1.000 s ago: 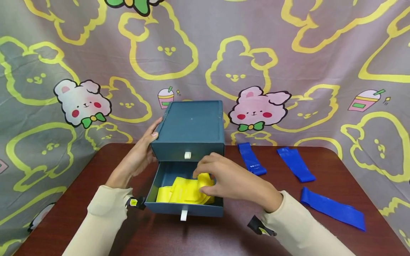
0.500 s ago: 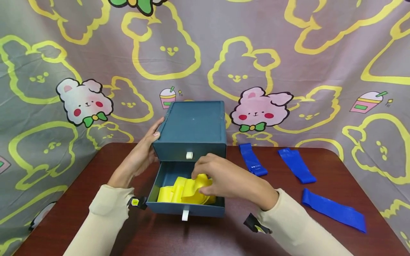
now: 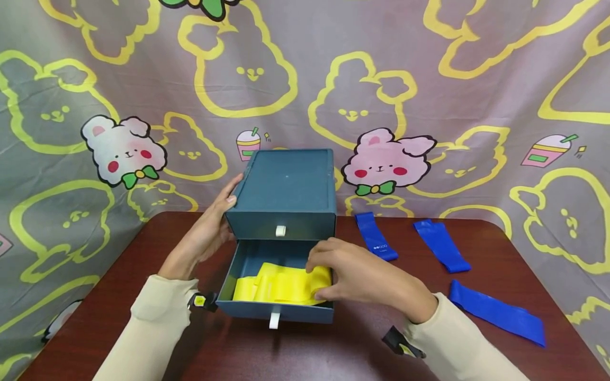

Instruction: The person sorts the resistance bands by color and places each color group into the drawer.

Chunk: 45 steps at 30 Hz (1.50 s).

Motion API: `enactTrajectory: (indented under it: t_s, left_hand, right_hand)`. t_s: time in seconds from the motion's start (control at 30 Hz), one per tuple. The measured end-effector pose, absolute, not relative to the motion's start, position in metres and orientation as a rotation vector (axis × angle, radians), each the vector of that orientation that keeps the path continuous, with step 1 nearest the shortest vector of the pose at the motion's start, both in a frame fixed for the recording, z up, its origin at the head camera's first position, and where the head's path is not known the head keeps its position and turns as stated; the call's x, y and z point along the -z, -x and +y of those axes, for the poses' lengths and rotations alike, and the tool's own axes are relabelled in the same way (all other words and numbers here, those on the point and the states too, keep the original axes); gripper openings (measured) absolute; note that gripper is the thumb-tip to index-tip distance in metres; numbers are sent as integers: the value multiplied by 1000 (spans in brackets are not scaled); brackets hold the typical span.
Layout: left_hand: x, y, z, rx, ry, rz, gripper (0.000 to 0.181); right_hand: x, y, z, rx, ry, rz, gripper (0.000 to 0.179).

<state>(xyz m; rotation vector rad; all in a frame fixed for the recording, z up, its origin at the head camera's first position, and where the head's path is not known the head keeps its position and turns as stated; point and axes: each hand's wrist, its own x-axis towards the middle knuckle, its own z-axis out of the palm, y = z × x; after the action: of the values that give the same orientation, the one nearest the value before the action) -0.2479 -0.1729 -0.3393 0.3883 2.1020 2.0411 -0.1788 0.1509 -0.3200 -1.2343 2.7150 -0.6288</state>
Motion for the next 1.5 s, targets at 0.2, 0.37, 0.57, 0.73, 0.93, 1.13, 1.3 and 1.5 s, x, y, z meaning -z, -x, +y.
enactTrajectory:
  t_s: [0.2,0.37,0.57,0.73,0.93,1.13,1.3,1.5]
  left_hand:
    - [339,247,-173,-2034,-401,2117,63]
    - [338,247,-174,-2031,-404,2117,62]
    - [338,247,-174,-2024,-403,2127,61]
    - [339,248,-174,-2028,-406,2126,61]
    - [340,248,-174,-2021,-405,2135,62]
    - [340,248,-173,-2018,-400,2132,62]
    - [341,248,-173,-2016,-398,2129,62]
    - [340,248,-173,-2027,-394,2114,61]
  right_hand:
    - [320,176,155,690,1256,2681,22]
    - [322,174,157,696,1269,2671,19]
    - [323,166,160,753,1272,2690,19]
    - [325,156,161,835,1326,2706,22]
    - [333,140,159,980,1434,2694,22]
    - [345,121,150,1204,1539,2647,28]
    - [361,107,140,1374,1562,2614,38]
    - [383,100,130,1622,1607,2431,46]
